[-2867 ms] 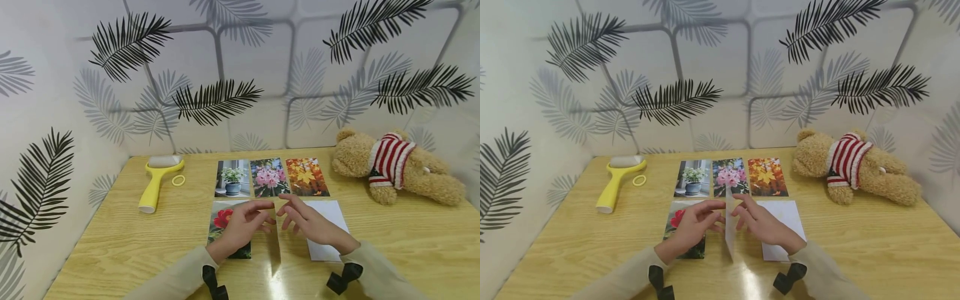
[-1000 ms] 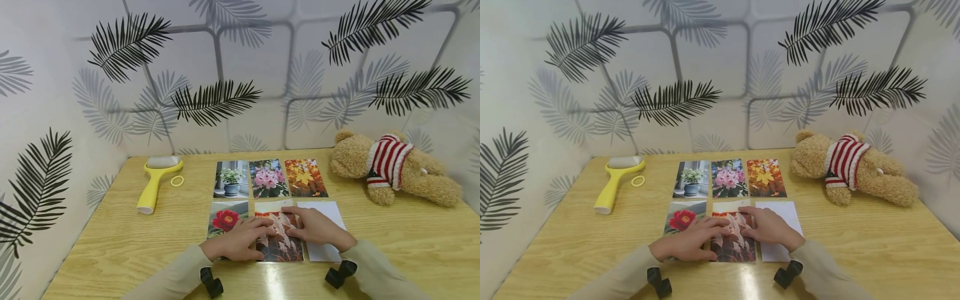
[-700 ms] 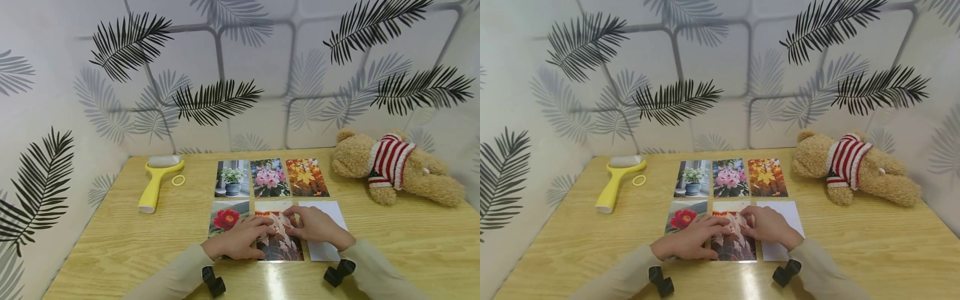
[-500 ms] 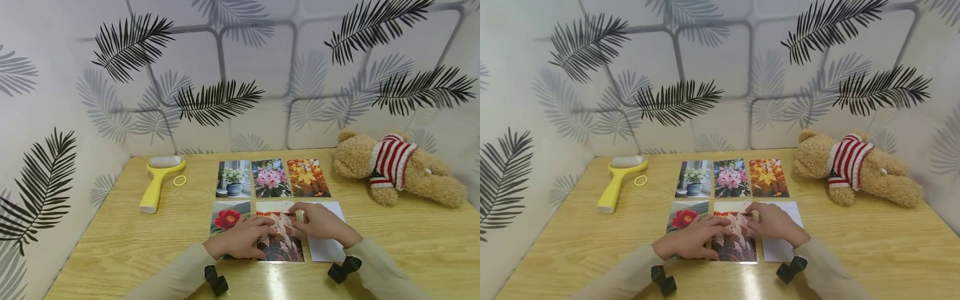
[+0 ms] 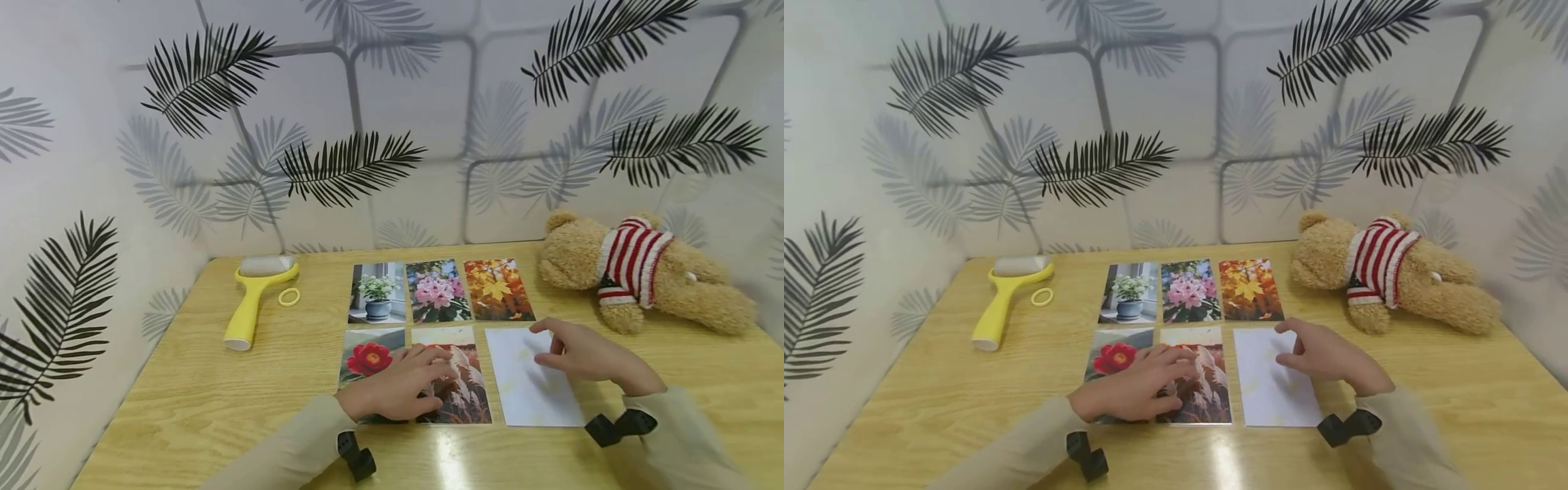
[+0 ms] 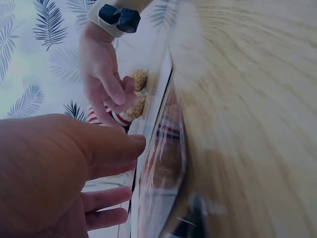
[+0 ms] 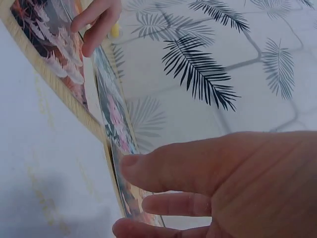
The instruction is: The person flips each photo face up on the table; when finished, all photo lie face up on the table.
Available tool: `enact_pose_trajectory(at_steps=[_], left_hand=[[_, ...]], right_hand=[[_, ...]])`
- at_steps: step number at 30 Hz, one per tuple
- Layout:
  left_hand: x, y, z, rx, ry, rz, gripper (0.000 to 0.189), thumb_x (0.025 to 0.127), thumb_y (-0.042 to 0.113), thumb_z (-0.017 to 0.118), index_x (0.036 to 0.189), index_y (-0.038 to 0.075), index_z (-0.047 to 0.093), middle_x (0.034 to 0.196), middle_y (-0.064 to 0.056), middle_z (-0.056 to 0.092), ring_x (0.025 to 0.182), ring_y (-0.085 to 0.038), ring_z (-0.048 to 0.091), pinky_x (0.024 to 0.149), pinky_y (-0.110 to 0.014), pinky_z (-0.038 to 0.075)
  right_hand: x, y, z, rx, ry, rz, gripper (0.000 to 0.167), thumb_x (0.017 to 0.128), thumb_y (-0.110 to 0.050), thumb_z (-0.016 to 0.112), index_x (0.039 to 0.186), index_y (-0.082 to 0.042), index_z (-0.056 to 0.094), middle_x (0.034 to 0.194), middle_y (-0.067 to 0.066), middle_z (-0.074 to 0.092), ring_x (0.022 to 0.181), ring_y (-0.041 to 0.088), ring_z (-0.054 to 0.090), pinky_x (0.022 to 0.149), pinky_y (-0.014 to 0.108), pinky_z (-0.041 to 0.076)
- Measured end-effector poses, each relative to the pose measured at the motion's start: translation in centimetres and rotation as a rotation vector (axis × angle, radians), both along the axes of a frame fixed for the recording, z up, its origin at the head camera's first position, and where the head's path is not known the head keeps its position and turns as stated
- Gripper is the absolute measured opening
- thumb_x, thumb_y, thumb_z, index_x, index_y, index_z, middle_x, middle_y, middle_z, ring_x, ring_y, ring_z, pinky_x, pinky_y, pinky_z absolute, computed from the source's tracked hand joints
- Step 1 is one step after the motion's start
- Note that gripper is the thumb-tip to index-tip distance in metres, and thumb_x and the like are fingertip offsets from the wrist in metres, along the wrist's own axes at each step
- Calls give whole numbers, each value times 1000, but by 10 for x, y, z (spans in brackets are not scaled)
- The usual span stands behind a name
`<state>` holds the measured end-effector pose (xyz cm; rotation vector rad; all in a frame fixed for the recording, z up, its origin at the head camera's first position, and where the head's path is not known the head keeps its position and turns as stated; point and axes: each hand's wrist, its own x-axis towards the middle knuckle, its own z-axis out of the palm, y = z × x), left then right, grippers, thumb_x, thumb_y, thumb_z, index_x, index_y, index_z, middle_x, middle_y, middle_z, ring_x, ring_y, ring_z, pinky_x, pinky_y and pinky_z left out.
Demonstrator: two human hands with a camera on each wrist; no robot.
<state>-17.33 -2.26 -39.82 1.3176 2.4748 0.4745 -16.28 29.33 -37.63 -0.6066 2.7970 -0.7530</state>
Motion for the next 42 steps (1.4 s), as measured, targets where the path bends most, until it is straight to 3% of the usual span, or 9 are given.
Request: enact_pose_trajectory(at_steps=[6,10,14,21,28,33,36,39,42], left_hand=[[-6,25,0,53,54,-38,37,95,25,61,130,16,54,148,-5,40,130,-20,39,103,-43,34],[-10,46,3,43,80,-39,41,95,26,61,133,14,53,147,-7,42,132,-21,41,106,-41,35],[-11,67,4,30,84,-23,45,94,31,62,134,14,52,149,-6,40,136,-21,39,109,-40,33],[-7,91,-4,-56,90,-21,59,83,43,73,133,18,53,151,-1,37,139,-17,35,112,-37,30],[-1,100,-12,-106,168,-26,55,82,45,73,129,21,57,148,2,41,136,-15,37,109,-36,32],[1,102,-15,-88,184,-5,54,80,46,75,127,22,59,146,2,42,134,-14,38,107,-35,34],[1,103,-16,-76,171,-2,55,80,45,76,126,21,59,146,2,42,133,-14,39,106,-35,34],[0,104,-16,-61,155,-3,55,79,45,77,125,21,59,146,3,41,133,-15,39,107,-35,34],[-1,104,-16,-45,141,-16,55,78,44,78,124,22,59,147,3,40,134,-16,40,107,-36,33]], right_hand=[[0,16,-2,14,-57,-32,54,86,-18,72,125,10,48,88,10,61,73,14,57,63,29,46],[-3,19,-8,24,21,-71,56,82,-18,75,124,11,52,106,26,59,90,32,59,76,43,49],[-9,19,-16,38,122,-83,61,78,-19,78,124,12,54,122,32,56,113,49,49,93,59,36],[-15,18,-25,-43,104,-45,71,75,-19,81,130,13,49,129,33,53,122,52,45,100,67,20],[-13,21,-28,-55,123,-35,68,76,-19,80,130,10,50,128,30,54,119,48,48,97,58,30],[-10,30,-27,-286,-32,-77,63,85,-13,73,136,6,42,133,31,47,114,44,52,88,44,47],[-9,36,-26,-424,-122,-102,60,89,-11,68,138,6,38,135,34,43,114,43,54,83,33,51],[-10,39,-26,-459,-161,-99,52,91,-11,66,134,5,44,132,32,46,109,33,57,79,26,51],[-11,42,-25,-402,-184,-71,41,91,-16,66,127,0,54,122,22,55,98,16,55,75,23,47]])
